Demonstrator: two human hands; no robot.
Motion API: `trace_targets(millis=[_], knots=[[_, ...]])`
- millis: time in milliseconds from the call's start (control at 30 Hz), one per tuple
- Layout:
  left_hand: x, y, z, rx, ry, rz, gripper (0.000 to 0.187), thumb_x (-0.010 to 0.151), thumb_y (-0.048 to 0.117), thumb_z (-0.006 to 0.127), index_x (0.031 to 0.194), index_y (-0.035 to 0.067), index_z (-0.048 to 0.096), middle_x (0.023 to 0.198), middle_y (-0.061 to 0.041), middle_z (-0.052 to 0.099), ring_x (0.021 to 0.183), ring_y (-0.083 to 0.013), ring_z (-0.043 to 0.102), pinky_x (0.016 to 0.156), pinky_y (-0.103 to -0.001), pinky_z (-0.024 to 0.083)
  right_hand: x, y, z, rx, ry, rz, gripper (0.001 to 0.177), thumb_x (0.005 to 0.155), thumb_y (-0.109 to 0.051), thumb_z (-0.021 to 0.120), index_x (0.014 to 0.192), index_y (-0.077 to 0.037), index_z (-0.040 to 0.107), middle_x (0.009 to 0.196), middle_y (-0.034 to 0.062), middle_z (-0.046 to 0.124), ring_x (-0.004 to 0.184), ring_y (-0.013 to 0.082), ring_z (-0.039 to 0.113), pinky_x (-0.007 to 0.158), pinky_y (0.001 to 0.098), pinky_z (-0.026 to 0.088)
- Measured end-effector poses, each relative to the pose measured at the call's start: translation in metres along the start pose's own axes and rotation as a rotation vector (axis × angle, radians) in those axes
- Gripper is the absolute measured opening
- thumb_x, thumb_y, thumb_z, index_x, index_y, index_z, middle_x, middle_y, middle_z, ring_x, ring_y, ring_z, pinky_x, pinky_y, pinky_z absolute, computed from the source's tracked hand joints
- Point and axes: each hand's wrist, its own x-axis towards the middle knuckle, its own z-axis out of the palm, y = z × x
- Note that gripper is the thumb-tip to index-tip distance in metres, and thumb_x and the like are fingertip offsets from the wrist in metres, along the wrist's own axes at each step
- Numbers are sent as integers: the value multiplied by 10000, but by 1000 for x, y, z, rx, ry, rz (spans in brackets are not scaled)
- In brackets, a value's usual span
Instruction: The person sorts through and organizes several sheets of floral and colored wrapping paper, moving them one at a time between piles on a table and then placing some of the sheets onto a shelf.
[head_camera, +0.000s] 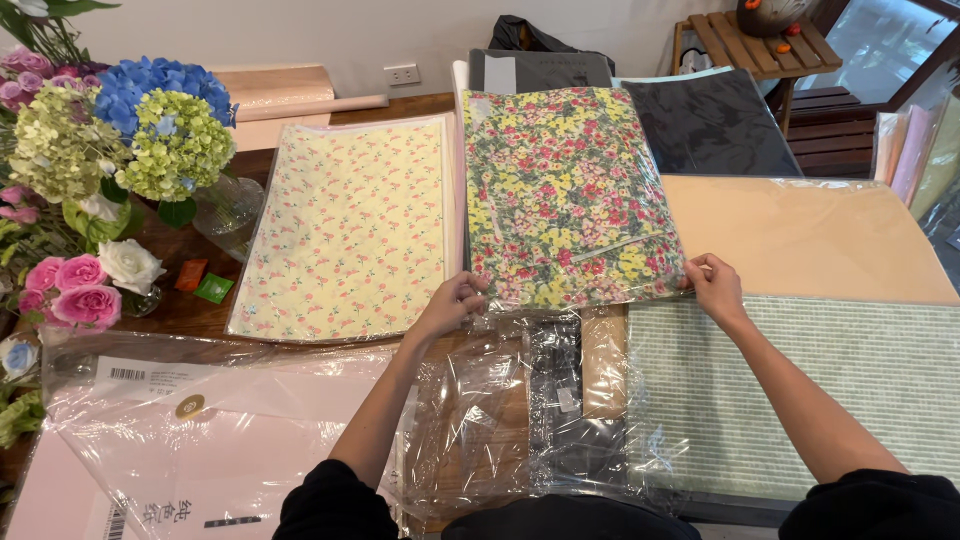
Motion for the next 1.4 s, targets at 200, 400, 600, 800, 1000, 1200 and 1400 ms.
trace_targets(millis=[200, 400, 600, 800, 1000, 1200, 1400], knots=[[1, -5, 0, -232, 21, -77, 362, 878, 103, 735, 1217, 43, 624, 724, -65, 674, 646, -120, 611, 546, -216, 435, -3, 0, -1, -5, 28, -29, 147, 1063, -268, 617, 1094, -137, 678, 726, 65, 715, 727, 226, 661, 752, 348, 477], [-14, 6, 7, -123, 79, -78, 267, 861, 157, 782, 1087, 62, 676, 755, -104, 714, 715, -151, 638, 603, -249, 472, -7, -13, 0, -106, 25, -22, 190, 1059, -338, 612, 1091, -159, 667, 752, 40, 732, 807, 258, 702, 823, 367, 487], [-14, 2, 25, 285, 145, 0, 239, 781, 167, 825, 1001, 122, 745, 777, -77, 710, 617, -174, 551, 580, -300, 447, -31, -47, 27, -602, 216, -567, 562, 948, -188, 689, 1474, -118, 503, 1324, 131, 618, 1333, 359, 507, 1190, 651, 126], [-12, 15, 35, 291, 172, 27, 220, 811, 92, 752, 1025, 145, 747, 793, -57, 701, 619, -164, 546, 609, -307, 458, -74, -107, 83, -285, -355, -892, 404, 887, -435, 714, 1182, -159, 695, 1140, 110, 716, 1230, 304, 574, 1199, 595, 182], [-24, 17, 29, -28, 233, -16, 322, 911, -78, 512, 1096, 80, 721, 951, -146, 752, 806, -215, 630, 727, -302, 485, -79, -133, 129, -205, -501, -810, 222, 928, -378, 691, 1031, -194, 761, 955, 27, 753, 997, 186, 633, 1006, 405, 415], [-48, 7, 37, -268, 171, -47, 535, 783, -215, 446, 1240, -2, 625, 1176, -236, 697, 1077, -306, 665, 893, -375, 542, -82, -155, 141, -7, -530, -673, 95, 879, -253, 754, 917, -169, 777, 839, 46, 755, 842, 265, 673, 820, 415, 502], [-40, 9, 38, -218, 294, 12, 209, 875, -75, 683, 1070, -4, 652, 938, -212, 763, 902, -269, 743, 803, -342, 574, -89, -154, 146, 128, -508, -605, 55, 874, -189, 762, 868, -135, 759, 746, 56, 706, 754, 233, 633, 763, 374, 494]])
